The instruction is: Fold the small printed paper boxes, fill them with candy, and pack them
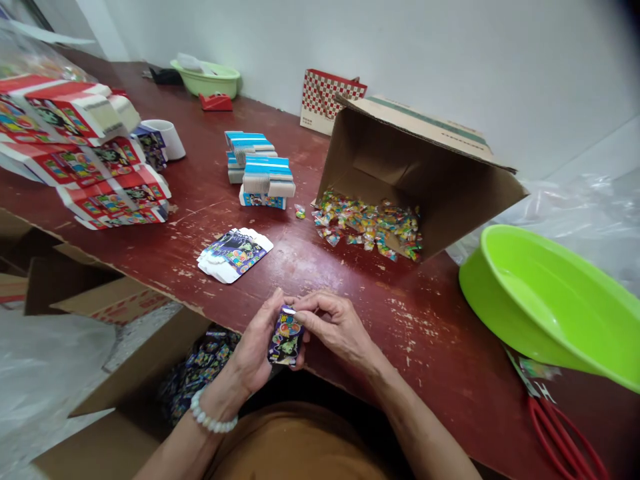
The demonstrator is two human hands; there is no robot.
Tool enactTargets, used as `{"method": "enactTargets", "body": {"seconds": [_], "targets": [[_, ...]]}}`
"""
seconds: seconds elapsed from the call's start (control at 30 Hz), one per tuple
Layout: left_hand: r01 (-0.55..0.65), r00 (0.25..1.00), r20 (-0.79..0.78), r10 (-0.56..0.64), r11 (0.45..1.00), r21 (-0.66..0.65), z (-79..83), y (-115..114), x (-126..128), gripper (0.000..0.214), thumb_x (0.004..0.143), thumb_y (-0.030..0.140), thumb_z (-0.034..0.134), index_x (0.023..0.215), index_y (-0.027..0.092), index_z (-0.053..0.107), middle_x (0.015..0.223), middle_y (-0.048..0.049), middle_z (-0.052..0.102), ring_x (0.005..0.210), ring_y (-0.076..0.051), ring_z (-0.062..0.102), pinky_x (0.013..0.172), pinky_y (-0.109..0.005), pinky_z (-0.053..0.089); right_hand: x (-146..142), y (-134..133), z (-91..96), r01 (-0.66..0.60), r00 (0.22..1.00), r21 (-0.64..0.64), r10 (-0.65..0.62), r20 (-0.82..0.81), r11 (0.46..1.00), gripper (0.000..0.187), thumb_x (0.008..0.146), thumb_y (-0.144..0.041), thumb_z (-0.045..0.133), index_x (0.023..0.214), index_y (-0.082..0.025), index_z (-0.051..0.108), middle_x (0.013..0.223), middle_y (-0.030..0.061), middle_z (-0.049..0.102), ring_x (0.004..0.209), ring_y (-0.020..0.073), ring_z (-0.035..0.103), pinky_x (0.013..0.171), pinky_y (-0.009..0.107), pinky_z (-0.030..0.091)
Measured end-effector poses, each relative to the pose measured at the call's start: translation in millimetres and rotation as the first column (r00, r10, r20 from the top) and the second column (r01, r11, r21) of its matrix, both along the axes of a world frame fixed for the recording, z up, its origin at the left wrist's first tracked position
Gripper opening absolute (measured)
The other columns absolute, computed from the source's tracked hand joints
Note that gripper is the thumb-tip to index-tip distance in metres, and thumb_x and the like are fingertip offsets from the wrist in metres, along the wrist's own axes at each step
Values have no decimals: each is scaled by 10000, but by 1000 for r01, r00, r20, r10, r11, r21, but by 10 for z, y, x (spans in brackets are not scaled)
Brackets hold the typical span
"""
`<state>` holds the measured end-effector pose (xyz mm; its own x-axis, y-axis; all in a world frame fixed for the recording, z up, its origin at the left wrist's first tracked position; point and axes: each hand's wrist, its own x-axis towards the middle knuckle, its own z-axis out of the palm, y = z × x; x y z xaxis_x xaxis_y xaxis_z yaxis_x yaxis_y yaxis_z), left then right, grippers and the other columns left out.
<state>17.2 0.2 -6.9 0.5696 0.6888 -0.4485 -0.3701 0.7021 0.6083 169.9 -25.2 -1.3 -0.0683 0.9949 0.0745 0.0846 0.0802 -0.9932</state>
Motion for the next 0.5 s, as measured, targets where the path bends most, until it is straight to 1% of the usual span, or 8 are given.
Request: {"method": "enactTargets", "body": {"seconds": [0.07, 0.1, 0.13, 0.2, 0.23, 0.3, 0.4, 0.5], "targets": [[-28, 999, -31, 29, 998, 48, -23, -18, 13, 386, 848, 563, 590, 952, 191, 598, 593, -12, 663, 398, -172, 607, 361, -241, 451, -44, 29, 0, 27, 989, -164, -51, -142, 986, 217, 745, -398, 769, 764, -186, 727, 673, 8, 694, 478, 105, 570, 527, 258, 484], [-40, 998, -44, 43, 996, 74, -31, -26, 18, 398, 842, 569, 596, 960, 189, 600, 591, -7, 662, 399, -168, 608, 366, -235, 447, -69, 44, 2, 24, 975, -238, -75, -207, 971, 249, 692, -400, 808, 746, -176, 715, 605, -5, 670, 443, 103, 550, 495, 251, 472], [-51, 997, -53, 56, 994, 96, -35, -33, 19, 415, 836, 575, 600, 972, 183, 606, 591, -6, 663, 402, -165, 609, 373, -231, 446, -93, 58, 6, 14, 961, -297, -95, -261, 955, 281, 651, -400, 835, 743, -167, 708, 571, -9, 658, 425, 103, 541, 471, 246, 465], [-66, 995, -64, 74, 990, 125, -34, -41, 14, 460, 826, 585, 605, 1015, 166, 618, 591, -12, 666, 408, -162, 607, 381, -230, 446, -131, 78, 14, 1, 941, -359, -122, -314, 933, 331, 616, -408, 857, 760, -151, 705, 601, 6, 681, 404, 95, 526, 432, 236, 451], [-68, 995, -69, 78, 989, 128, -31, -43, 8, 478, 821, 589, 606, 1029, 159, 620, 587, -16, 667, 405, -162, 602, 379, -230, 444, -144, 82, 14, 4, 942, -359, -124, -312, 933, 338, 618, -413, 856, 758, -146, 703, 627, 16, 693, 405, 91, 526, 425, 231, 448], [-68, 993, -90, 78, 992, 110, -26, -42, -12, 474, 816, 582, 610, 1023, 156, 617, 571, -23, 665, 394, -165, 592, 370, -232, 441, -158, 80, 0, 19, 958, -305, -104, -265, 952, 313, 656, -419, 835, 742, -150, 700, 608, 7, 677, 422, 92, 537, 436, 224, 452], [-74, 989, -124, 83, 994, 77, -32, -33, -52, 379, 824, 511, 619, 981, 166, 609, 553, -29, 660, 388, -170, 585, 360, -235, 446, -170, 62, -58, 0, 976, -207, -45, -214, 978, 267, 729, -428, 789, 745, -178, 698, 607, -9, 640, 478, 108, 571, 474, 232, 479], [-119, 986, -113, 126, 991, 66, -55, -18, -91, 276, 813, 412, 643, 950, 174, 616, 602, -19, 668, 419, -159, 596, 371, -234, 471, -207, 31, -141, -34, 974, -188, -10, -227, 982, 271, 762, -472, 753, 778, -206, 705, 789, 19, 670, 557, 124, 603, 493, 255, 509]]}}
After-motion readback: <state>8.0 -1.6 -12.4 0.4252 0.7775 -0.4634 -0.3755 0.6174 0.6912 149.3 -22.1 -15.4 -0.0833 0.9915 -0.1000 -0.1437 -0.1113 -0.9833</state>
